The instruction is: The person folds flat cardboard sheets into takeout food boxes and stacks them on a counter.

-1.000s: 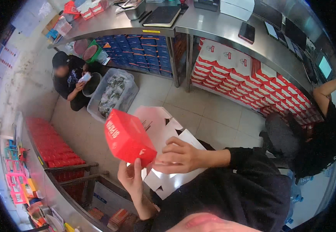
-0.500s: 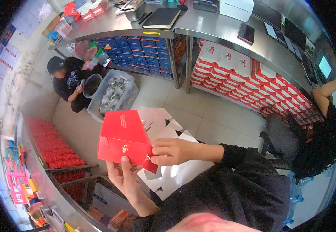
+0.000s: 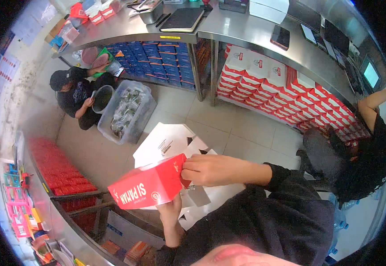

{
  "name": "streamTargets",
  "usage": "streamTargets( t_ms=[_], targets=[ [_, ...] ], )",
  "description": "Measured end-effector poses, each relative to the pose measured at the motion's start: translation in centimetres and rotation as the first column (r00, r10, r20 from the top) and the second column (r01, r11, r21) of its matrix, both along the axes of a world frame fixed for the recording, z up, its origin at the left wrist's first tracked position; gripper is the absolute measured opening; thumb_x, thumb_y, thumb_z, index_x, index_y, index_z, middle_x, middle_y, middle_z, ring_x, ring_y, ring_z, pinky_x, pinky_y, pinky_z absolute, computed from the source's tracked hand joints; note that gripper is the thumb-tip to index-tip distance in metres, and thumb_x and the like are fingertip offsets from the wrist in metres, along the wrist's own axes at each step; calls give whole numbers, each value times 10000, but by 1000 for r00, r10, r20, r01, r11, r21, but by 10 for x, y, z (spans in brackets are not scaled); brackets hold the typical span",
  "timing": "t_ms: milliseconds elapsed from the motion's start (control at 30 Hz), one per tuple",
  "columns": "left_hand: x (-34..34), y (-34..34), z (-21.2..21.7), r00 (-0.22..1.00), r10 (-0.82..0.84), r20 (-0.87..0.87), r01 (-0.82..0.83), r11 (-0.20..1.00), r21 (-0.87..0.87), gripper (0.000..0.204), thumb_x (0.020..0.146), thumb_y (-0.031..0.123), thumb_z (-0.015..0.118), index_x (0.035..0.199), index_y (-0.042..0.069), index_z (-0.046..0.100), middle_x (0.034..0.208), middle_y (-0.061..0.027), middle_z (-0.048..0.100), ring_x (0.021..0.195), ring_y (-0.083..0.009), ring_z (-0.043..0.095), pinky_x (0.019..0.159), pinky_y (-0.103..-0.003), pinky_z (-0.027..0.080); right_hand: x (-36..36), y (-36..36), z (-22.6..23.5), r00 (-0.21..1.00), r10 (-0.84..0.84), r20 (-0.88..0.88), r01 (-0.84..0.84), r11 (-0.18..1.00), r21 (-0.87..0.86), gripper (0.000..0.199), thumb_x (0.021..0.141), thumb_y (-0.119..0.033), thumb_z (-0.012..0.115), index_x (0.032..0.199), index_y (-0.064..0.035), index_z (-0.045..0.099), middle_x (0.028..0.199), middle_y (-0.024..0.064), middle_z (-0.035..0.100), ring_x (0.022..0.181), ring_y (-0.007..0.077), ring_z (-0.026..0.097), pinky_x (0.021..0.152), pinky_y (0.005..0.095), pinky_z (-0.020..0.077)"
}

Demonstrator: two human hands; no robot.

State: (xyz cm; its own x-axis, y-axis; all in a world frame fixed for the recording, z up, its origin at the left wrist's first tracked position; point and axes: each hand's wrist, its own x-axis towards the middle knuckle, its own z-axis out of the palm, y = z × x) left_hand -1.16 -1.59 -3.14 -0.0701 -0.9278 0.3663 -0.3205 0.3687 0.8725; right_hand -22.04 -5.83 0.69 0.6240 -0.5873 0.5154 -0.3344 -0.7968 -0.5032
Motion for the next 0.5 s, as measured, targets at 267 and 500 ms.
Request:
streamTargets(
  t_ms=[267,500],
  targets=[
    [27,-1,-28,943,-172,286,204,975,-84,276,838,109,692,1097,54,611,1079,-87,643,1019,-242,614,923,-413,464,-3,17,-14,980,10,198,-48,981,189,246,786,-113,742,904,-7,555,899,113,551,749,291,580,674,378,499],
    [39,-15,-9,490,-199,849,548,827,-122,145,821,127,710,927,196,638,1017,57,644,960,-132,617,950,-466,418,-70,14,25,941,-220,256,192,973,127,454,758,-266,774,1126,-58,609,1050,115,590,979,255,562,835,423,450]
  ],
)
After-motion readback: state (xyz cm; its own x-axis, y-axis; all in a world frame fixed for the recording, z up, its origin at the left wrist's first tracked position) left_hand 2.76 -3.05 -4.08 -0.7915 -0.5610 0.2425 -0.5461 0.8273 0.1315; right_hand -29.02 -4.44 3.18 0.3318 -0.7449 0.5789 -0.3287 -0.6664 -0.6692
